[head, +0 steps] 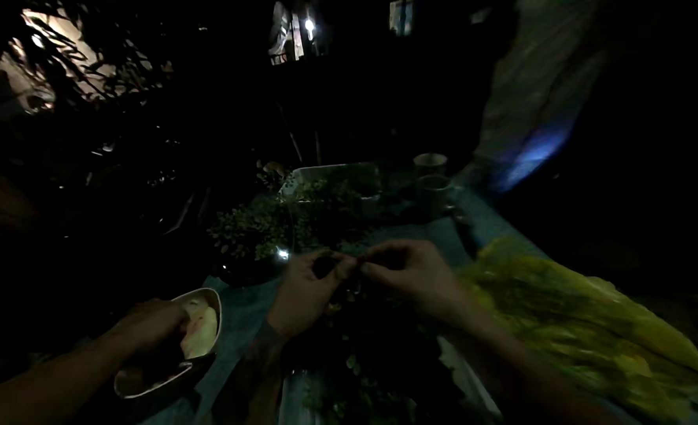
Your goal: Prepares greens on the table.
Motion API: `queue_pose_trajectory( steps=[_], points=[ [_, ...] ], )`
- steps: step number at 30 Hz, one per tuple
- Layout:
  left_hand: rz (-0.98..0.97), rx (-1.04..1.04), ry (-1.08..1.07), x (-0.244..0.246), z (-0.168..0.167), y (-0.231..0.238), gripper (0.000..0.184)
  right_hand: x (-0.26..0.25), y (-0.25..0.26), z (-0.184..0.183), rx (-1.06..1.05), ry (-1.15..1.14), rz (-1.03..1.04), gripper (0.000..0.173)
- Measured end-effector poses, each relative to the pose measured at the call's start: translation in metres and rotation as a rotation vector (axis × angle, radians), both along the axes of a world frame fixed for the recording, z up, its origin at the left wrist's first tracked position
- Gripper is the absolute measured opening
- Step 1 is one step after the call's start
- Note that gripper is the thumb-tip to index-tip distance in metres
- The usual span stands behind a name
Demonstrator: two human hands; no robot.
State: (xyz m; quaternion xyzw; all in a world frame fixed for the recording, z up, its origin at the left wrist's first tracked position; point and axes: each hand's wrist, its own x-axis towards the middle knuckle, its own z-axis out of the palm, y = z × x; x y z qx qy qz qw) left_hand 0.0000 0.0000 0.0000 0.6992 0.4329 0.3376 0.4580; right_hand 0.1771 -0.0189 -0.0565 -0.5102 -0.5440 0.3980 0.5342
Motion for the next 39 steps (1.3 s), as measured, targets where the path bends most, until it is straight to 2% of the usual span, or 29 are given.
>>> queue_pose_trajectory(
  steps=[1,2,5,7,11,15,19,21,23,25,27,30,32,36,39],
  points=[
    [0.02,-0.042,0.084,0.003,0.016,-0.007,0.012,0.0,0.0,0.0,-0.008,0.006,-0.006,0.006],
    [0.022,-0.019,0.103,0.002,0.008,-0.003,0.011,0.0,0.001,0.0,-0.017,0.016,-0.008,0.005],
    [-0.056,0.188,-0.053,-0.01,-0.062,0.033,0.015,0.001,0.002,0.003,-0.103,0.097,0.001,0.004],
    [-0.042,0.19,-0.101,-0.009,-0.071,0.037,0.016,0.0,0.001,0.004,-0.157,0.139,0.008,0.004],
    [0.022,0.166,-0.081,-0.012,-0.059,0.034,0.017,-0.002,0.001,0.005,-0.188,0.182,0.04,0.004],
    [0.038,0.21,-0.143,-0.013,-0.06,0.036,0.014,0.0,0.0,0.007,-0.178,0.155,0.03,0.003],
    [0.174,0.261,-0.146,-0.02,-0.056,0.04,0.015,0.008,-0.003,0.008,-0.098,0.099,0.011,0.004],
    [0.21,0.297,-0.153,-0.024,-0.056,0.044,0.015,0.014,-0.005,0.009,-0.026,0.005,0.057,0.005],
    [0.213,0.306,-0.179,-0.023,-0.057,0.046,0.013,0.022,-0.01,0.014,0.009,-0.225,0.147,0.005],
    [0.19,0.315,-0.218,-0.021,-0.058,0.045,0.012,0.025,-0.013,0.018,0.025,-0.393,0.148,0.006],
    [0.164,0.307,-0.263,-0.018,-0.06,0.043,0.011,0.022,-0.011,0.014,0.05,-0.345,0.073,0.011],
    [0.128,0.289,-0.287,-0.013,-0.059,0.037,0.011,0.011,-0.005,0.01,-0.006,-0.111,0.085,0.027],
    [0.104,0.265,-0.264,-0.012,-0.059,0.032,0.011,0.004,-0.003,0.007,-0.039,-0.059,0.119,0.023],
    [0.069,0.259,-0.275,-0.012,-0.06,0.031,0.012,-0.001,-0.004,0.005,-0.046,-0.121,0.076,0.01],
    [0.066,0.249,-0.328,-0.017,-0.059,0.039,0.022,0.002,-0.002,0.005,-0.028,-0.083,0.022,0.009]
  ],
)
